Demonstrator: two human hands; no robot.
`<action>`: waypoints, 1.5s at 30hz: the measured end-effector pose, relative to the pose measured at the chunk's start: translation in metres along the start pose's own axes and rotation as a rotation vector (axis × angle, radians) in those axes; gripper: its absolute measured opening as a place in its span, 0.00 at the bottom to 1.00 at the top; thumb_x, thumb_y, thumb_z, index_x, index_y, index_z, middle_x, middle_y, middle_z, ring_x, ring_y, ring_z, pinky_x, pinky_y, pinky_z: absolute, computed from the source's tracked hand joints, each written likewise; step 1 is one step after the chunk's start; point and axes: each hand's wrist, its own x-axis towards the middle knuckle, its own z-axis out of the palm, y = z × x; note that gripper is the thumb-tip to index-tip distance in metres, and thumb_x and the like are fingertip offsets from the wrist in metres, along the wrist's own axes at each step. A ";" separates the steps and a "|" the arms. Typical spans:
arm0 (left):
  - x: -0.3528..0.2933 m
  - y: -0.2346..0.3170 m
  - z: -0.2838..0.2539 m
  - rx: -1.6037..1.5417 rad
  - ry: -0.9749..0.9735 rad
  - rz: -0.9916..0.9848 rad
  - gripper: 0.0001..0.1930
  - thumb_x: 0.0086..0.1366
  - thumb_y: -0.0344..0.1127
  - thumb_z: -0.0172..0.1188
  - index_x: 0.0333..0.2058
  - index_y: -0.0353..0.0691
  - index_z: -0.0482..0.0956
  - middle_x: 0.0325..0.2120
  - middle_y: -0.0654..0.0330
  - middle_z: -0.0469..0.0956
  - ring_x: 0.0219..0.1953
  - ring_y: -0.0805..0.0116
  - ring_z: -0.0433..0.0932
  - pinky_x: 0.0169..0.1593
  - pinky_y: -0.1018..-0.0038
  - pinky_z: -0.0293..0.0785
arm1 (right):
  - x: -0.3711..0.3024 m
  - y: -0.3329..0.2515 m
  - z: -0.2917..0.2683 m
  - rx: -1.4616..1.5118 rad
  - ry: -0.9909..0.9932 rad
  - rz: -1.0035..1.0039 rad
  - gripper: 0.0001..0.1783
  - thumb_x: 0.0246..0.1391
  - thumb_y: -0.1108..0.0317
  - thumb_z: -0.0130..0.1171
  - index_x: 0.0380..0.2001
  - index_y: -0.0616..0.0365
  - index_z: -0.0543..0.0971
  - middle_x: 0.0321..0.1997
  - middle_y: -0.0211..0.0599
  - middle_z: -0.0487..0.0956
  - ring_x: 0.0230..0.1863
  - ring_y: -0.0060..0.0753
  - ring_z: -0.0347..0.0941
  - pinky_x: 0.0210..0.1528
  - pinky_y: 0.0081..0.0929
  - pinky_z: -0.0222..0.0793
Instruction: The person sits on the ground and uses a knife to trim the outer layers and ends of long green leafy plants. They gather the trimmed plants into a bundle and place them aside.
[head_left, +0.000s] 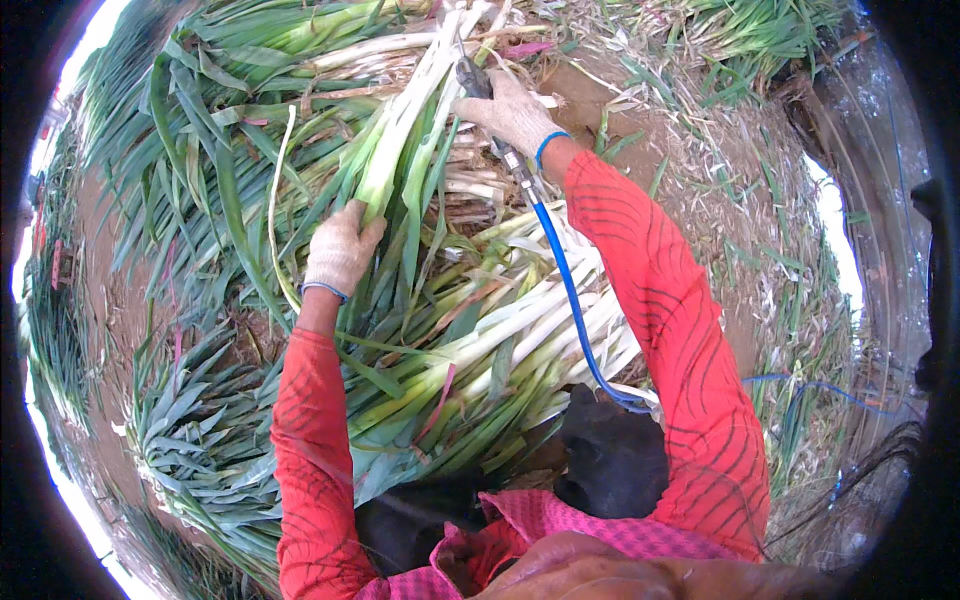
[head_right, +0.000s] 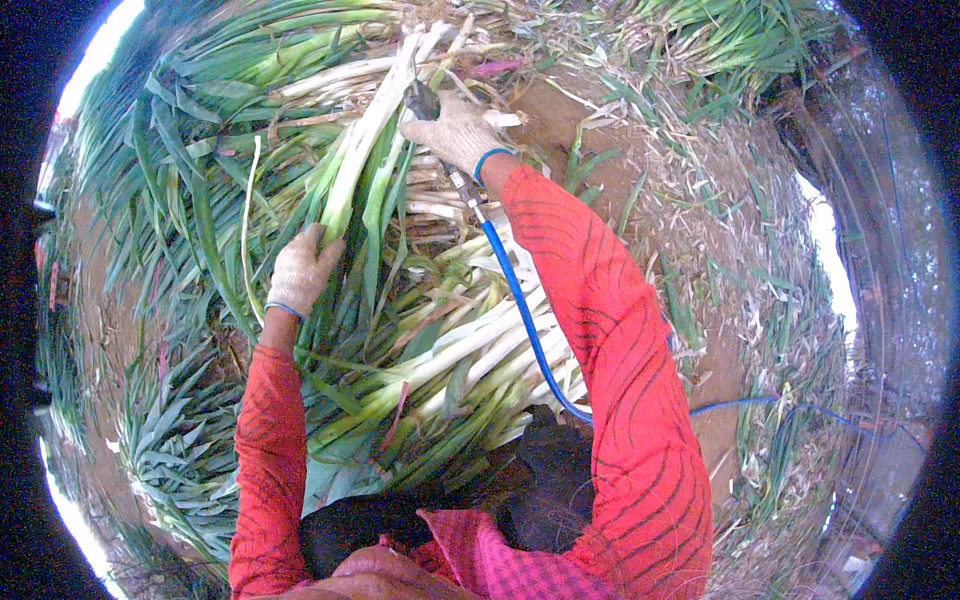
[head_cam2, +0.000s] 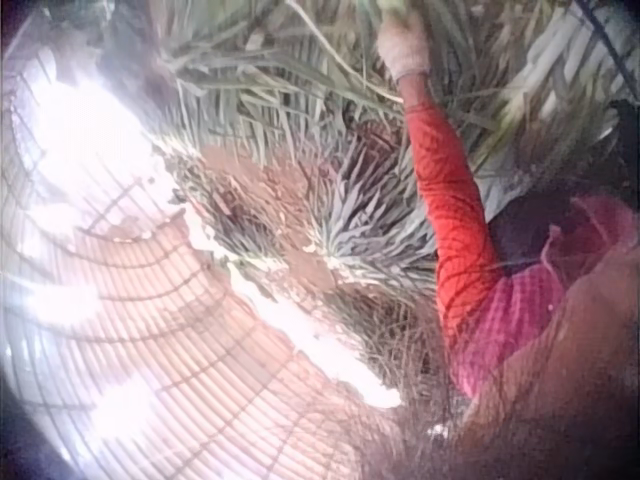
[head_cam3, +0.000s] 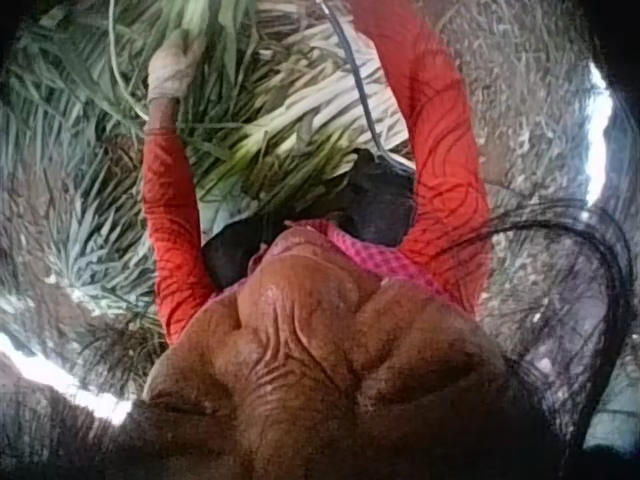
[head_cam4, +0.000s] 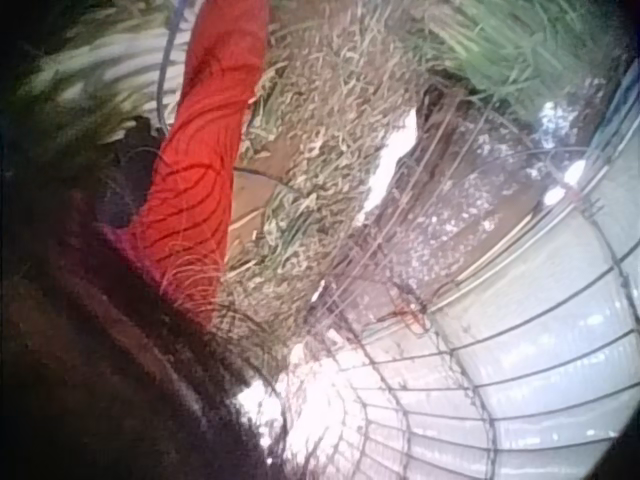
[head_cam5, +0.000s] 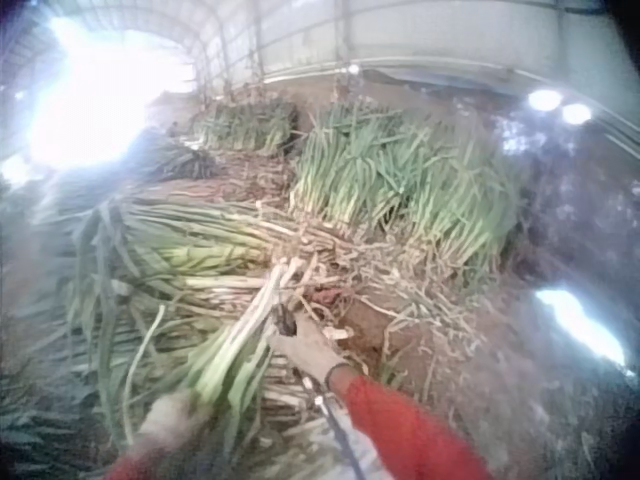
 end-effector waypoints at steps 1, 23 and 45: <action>0.001 0.000 0.003 0.039 0.023 0.025 0.20 0.64 0.49 0.61 0.44 0.37 0.78 0.42 0.42 0.79 0.45 0.40 0.78 0.50 0.52 0.75 | -0.001 0.006 0.005 0.022 0.080 0.016 0.38 0.46 0.41 0.64 0.50 0.63 0.78 0.45 0.58 0.81 0.50 0.55 0.79 0.55 0.43 0.72; -0.076 0.085 -0.016 0.060 -0.463 0.022 0.26 0.59 0.49 0.64 0.46 0.34 0.72 0.34 0.37 0.80 0.43 0.38 0.80 0.50 0.51 0.77 | -0.092 -0.004 0.005 0.043 -0.414 -0.169 0.48 0.50 0.44 0.65 0.65 0.68 0.66 0.57 0.58 0.77 0.56 0.48 0.75 0.60 0.36 0.69; 0.053 -0.008 0.034 -0.442 -0.353 -0.259 0.31 0.55 0.48 0.69 0.52 0.31 0.79 0.41 0.48 0.84 0.43 0.58 0.82 0.51 0.65 0.76 | -0.159 0.038 0.033 0.091 -0.483 0.018 0.49 0.50 0.40 0.62 0.64 0.68 0.66 0.57 0.63 0.76 0.57 0.57 0.74 0.62 0.43 0.66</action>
